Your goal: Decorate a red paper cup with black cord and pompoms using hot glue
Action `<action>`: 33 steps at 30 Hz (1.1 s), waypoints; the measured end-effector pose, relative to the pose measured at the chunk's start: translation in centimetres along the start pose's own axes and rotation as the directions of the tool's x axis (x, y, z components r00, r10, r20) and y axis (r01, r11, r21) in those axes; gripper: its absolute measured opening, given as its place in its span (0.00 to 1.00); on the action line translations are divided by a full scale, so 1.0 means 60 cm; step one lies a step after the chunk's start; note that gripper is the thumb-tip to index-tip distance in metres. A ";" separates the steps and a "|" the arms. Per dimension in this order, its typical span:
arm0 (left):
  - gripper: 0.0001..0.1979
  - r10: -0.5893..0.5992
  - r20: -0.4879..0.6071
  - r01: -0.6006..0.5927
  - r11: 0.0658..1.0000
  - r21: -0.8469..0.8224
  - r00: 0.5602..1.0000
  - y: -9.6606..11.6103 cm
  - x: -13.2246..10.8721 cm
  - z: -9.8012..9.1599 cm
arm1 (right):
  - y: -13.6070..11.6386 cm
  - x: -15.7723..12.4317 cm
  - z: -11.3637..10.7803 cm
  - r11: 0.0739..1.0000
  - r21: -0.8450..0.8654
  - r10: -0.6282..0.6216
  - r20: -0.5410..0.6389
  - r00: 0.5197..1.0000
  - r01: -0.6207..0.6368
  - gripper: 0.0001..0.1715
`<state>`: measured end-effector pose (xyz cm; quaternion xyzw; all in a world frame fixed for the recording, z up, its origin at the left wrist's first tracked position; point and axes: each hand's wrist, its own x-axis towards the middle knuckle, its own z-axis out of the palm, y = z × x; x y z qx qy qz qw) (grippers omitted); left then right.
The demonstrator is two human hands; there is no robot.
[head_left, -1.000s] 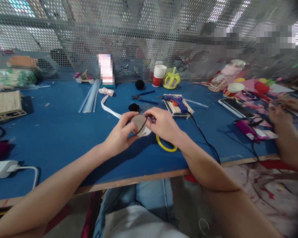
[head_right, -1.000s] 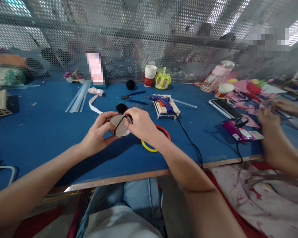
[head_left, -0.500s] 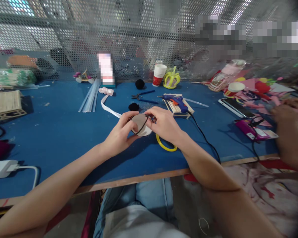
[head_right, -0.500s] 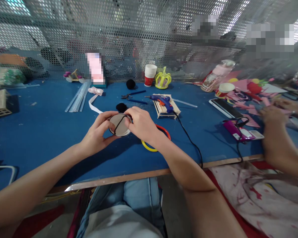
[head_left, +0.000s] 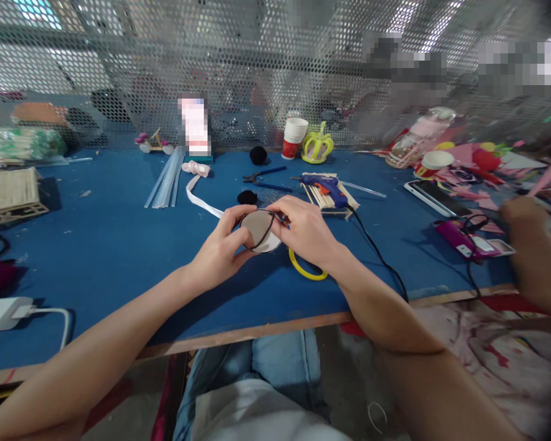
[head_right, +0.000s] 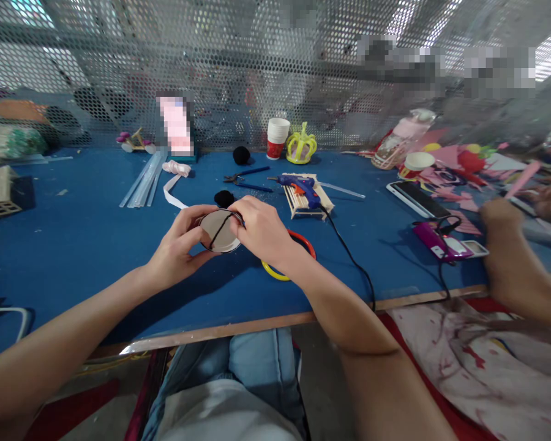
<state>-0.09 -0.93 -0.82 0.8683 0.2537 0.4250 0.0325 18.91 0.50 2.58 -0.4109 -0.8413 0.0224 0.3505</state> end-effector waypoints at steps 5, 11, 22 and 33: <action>0.08 -0.010 -0.002 0.010 1.000 -0.006 1.000 0.001 0.000 0.000 | 0.002 0.000 0.002 1.000 0.006 -0.008 -0.015 1.000 0.008 0.08; 0.08 -0.011 -0.005 0.011 1.000 -0.013 1.000 -0.002 -0.002 0.002 | 0.003 0.000 0.003 1.000 0.014 -0.001 -0.005 1.000 0.001 0.08; 0.08 -0.047 0.005 0.047 0.999 -0.013 0.999 -0.004 -0.002 0.001 | 0.000 0.002 0.004 1.000 0.002 0.007 0.046 0.999 -0.007 0.08; 0.09 -0.044 0.011 0.044 0.999 -0.002 0.999 -0.002 -0.002 0.002 | 0.006 0.000 0.007 1.000 0.008 0.016 0.039 0.999 -0.016 0.06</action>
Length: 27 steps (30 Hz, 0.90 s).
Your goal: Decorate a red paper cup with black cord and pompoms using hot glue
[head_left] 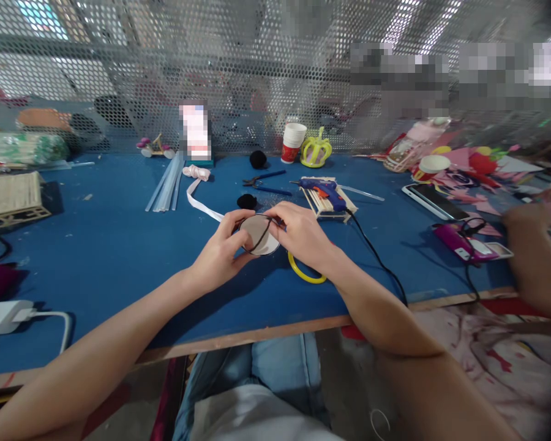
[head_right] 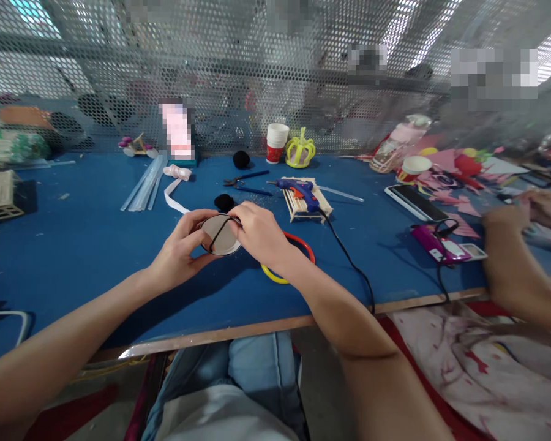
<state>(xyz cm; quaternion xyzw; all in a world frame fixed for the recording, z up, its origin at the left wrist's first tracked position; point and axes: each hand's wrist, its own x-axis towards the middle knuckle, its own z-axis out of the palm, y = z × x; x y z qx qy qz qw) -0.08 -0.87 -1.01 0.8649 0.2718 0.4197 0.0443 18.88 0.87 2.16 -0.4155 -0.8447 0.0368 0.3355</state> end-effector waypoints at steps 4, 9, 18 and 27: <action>0.09 -0.009 0.010 0.009 1.000 -0.009 1.000 0.000 0.000 0.000 | 0.001 0.000 0.000 1.000 -0.011 -0.015 0.005 1.000 0.015 0.06; 0.09 -0.009 0.014 0.009 1.000 -0.023 1.000 0.000 0.000 0.001 | 0.004 0.001 0.002 1.000 -0.019 -0.013 0.004 1.000 0.013 0.07; 0.07 -0.010 0.029 0.010 1.000 -0.024 1.000 -0.008 -0.004 0.003 | 0.000 0.002 0.001 1.000 -0.010 0.024 0.023 0.999 -0.024 0.06; 0.06 -0.021 0.017 0.022 0.999 -0.043 1.000 -0.011 -0.005 0.005 | 0.000 0.002 0.003 0.999 -0.015 0.042 0.014 0.999 -0.042 0.04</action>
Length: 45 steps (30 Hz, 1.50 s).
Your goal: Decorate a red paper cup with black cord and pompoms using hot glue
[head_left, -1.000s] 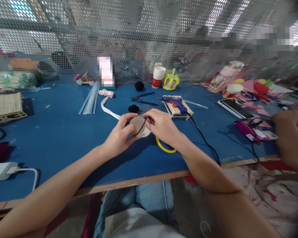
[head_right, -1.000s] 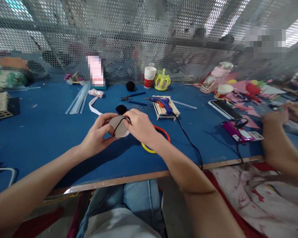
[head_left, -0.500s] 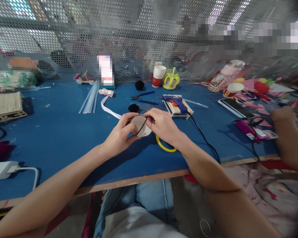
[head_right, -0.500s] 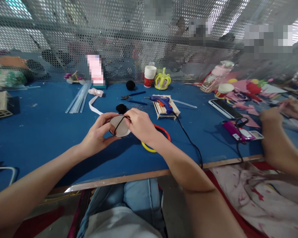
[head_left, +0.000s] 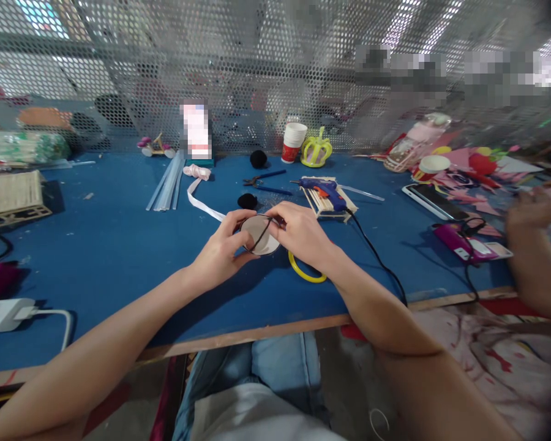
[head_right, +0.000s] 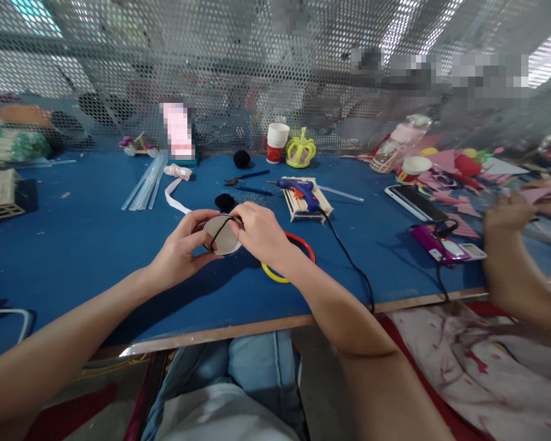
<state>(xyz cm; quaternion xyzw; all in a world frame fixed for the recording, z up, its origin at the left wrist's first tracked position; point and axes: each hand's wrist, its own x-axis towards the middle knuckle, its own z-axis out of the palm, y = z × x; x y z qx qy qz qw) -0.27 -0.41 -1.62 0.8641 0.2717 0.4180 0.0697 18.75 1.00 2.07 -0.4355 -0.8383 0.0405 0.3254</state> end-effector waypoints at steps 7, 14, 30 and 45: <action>0.07 0.004 -0.012 -0.004 1.000 -0.007 1.000 0.006 0.002 -0.002 | 0.000 -0.002 -0.003 1.000 -0.006 -0.017 0.004 1.000 0.017 0.05; 0.07 -0.020 -0.012 0.020 1.000 -0.012 1.000 0.002 0.001 -0.003 | 0.000 0.001 -0.002 0.999 0.043 -0.022 0.024 0.999 0.021 0.06; 0.09 -0.042 -0.028 0.042 0.999 0.018 0.999 0.000 -0.001 0.003 | 0.001 0.003 0.002 0.997 -0.002 0.080 0.073 0.994 -0.080 0.06; 0.07 -0.085 0.057 0.087 0.996 -0.036 0.995 0.007 -0.001 -0.001 | 0.000 0.001 0.001 0.997 -0.066 0.036 0.059 0.998 -0.032 0.05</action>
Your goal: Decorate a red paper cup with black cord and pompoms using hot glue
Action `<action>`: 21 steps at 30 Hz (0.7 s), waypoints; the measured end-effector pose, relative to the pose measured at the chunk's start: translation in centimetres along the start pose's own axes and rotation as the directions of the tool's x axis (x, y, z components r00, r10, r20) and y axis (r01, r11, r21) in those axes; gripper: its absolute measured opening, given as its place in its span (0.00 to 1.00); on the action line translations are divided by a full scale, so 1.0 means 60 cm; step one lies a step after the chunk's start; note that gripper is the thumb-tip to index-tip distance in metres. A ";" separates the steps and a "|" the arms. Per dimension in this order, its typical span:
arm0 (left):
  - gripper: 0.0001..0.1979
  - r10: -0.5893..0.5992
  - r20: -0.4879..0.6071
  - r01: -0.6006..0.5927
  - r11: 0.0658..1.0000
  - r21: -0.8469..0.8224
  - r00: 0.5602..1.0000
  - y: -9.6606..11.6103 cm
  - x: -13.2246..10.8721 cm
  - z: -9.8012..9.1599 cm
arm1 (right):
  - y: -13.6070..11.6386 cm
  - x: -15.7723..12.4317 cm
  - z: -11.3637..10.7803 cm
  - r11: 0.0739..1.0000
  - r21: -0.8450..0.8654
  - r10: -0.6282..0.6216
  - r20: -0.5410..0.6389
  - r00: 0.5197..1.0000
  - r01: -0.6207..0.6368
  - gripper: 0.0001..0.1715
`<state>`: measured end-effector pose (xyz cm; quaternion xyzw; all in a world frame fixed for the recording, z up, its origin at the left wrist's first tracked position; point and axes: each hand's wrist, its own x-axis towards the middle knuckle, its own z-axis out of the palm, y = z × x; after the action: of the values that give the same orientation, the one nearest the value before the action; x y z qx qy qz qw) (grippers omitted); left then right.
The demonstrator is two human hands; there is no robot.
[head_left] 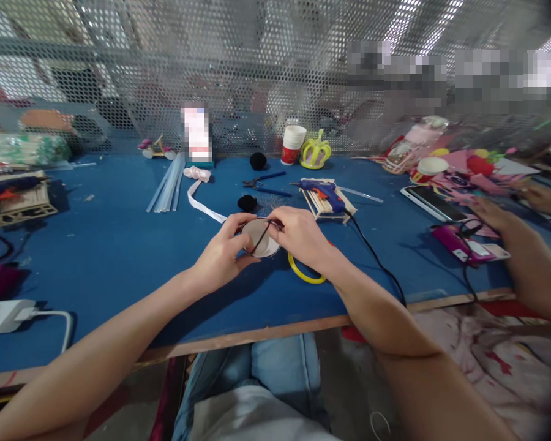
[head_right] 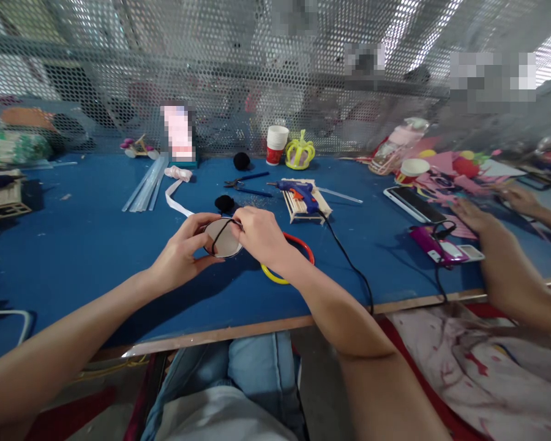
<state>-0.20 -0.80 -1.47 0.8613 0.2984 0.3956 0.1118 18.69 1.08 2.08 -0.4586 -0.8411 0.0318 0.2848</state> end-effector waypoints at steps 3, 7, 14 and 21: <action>0.07 -0.001 -0.001 0.001 1.000 0.000 1.000 0.000 0.000 0.001 | 0.000 0.000 0.000 1.000 -0.001 0.001 0.003 1.000 -0.001 0.05; 0.07 0.025 -0.001 -0.025 1.000 0.013 1.000 0.002 0.003 -0.004 | 0.002 0.001 0.000 1.000 0.004 0.016 0.018 1.000 -0.016 0.05; 0.05 0.079 0.123 -0.081 0.997 0.010 0.989 0.005 0.012 -0.028 | 0.005 0.002 -0.002 0.999 0.030 0.022 0.026 0.999 -0.022 0.04; 0.03 0.077 0.102 -0.078 0.997 0.000 0.992 0.004 0.012 -0.026 | 0.005 0.001 0.000 0.999 0.035 0.021 0.025 0.999 -0.021 0.05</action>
<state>-0.89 -0.64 0.12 0.8915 0.2595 0.3547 0.1095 18.89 1.29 2.04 -0.4619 -0.8390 0.0553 0.2823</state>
